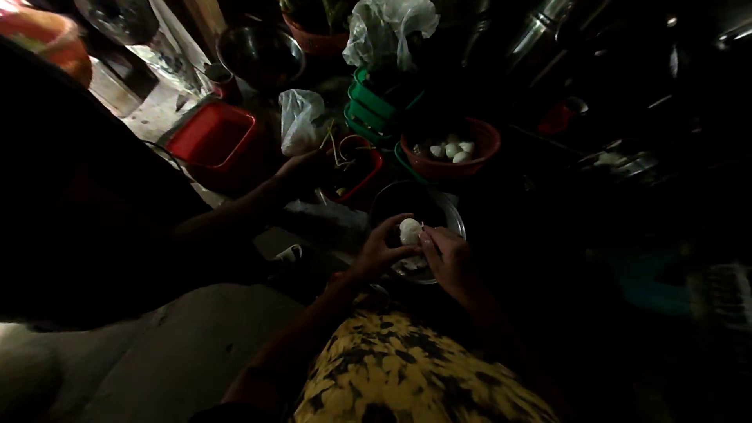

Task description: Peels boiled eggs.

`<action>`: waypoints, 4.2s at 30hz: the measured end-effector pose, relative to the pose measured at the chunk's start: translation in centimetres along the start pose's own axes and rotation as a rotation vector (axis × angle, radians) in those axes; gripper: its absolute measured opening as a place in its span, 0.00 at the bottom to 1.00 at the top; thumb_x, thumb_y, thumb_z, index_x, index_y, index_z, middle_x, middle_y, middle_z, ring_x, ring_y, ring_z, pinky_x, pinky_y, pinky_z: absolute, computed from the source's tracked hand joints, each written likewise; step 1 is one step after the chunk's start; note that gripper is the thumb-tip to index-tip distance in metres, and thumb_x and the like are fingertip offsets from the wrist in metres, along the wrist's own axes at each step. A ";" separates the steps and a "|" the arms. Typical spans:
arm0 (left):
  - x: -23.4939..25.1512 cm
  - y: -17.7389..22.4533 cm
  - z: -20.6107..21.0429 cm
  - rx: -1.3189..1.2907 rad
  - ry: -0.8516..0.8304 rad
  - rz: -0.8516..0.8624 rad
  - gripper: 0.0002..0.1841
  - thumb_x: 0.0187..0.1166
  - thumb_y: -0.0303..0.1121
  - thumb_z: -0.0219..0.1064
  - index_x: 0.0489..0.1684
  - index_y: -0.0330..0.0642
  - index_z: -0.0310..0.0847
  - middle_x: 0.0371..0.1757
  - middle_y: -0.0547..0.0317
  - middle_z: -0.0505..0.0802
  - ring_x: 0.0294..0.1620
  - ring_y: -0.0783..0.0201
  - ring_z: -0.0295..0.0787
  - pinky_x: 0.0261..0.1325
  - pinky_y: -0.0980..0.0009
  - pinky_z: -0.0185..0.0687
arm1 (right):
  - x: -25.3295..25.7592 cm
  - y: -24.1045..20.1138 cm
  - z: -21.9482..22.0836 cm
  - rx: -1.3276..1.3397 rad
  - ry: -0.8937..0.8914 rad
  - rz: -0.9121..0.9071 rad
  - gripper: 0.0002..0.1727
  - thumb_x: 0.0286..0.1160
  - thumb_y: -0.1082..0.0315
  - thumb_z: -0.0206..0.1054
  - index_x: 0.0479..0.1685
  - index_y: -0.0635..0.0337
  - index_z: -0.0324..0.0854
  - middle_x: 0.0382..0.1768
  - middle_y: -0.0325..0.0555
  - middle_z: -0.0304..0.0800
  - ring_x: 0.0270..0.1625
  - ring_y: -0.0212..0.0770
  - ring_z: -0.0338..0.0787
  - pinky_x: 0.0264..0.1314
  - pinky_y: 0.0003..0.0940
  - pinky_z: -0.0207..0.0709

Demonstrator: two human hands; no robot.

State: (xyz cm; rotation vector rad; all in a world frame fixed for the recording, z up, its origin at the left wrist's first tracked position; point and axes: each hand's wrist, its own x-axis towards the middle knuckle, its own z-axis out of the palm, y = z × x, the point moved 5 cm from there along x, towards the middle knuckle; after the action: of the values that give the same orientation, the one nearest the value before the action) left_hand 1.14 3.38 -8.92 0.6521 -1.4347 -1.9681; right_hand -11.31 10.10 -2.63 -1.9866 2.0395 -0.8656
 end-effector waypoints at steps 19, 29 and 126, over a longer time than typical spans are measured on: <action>0.7 -1.2 0.8 -0.045 -0.056 -0.072 0.34 0.77 0.26 0.71 0.85 0.30 0.62 0.69 0.41 0.85 0.63 0.62 0.88 0.69 0.66 0.84 | -0.4 2.6 1.1 0.186 -0.179 0.455 0.27 0.89 0.49 0.57 0.64 0.66 0.85 0.57 0.61 0.90 0.62 0.57 0.88 0.69 0.58 0.77; 0.8 -0.6 1.4 0.065 -0.031 -0.052 0.31 0.76 0.26 0.70 0.80 0.26 0.67 0.67 0.40 0.86 0.61 0.64 0.88 0.66 0.69 0.84 | -0.5 1.6 0.5 -0.075 -0.085 0.215 0.24 0.92 0.60 0.52 0.52 0.72 0.89 0.46 0.66 0.93 0.56 0.67 0.91 0.68 0.68 0.72; 0.2 -0.8 1.6 -0.081 -0.152 -0.003 0.29 0.79 0.27 0.69 0.81 0.36 0.69 0.65 0.48 0.89 0.59 0.63 0.90 0.66 0.64 0.86 | -0.8 3.7 -0.7 0.308 0.009 0.201 0.17 0.89 0.70 0.53 0.57 0.74 0.83 0.45 0.59 0.91 0.45 0.38 0.91 0.52 0.33 0.85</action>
State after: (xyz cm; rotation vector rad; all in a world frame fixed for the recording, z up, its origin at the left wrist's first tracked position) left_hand -0.28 4.42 -9.28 0.4775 -1.4343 -2.1049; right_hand -14.81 10.86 -4.12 -1.5912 1.9301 -1.0693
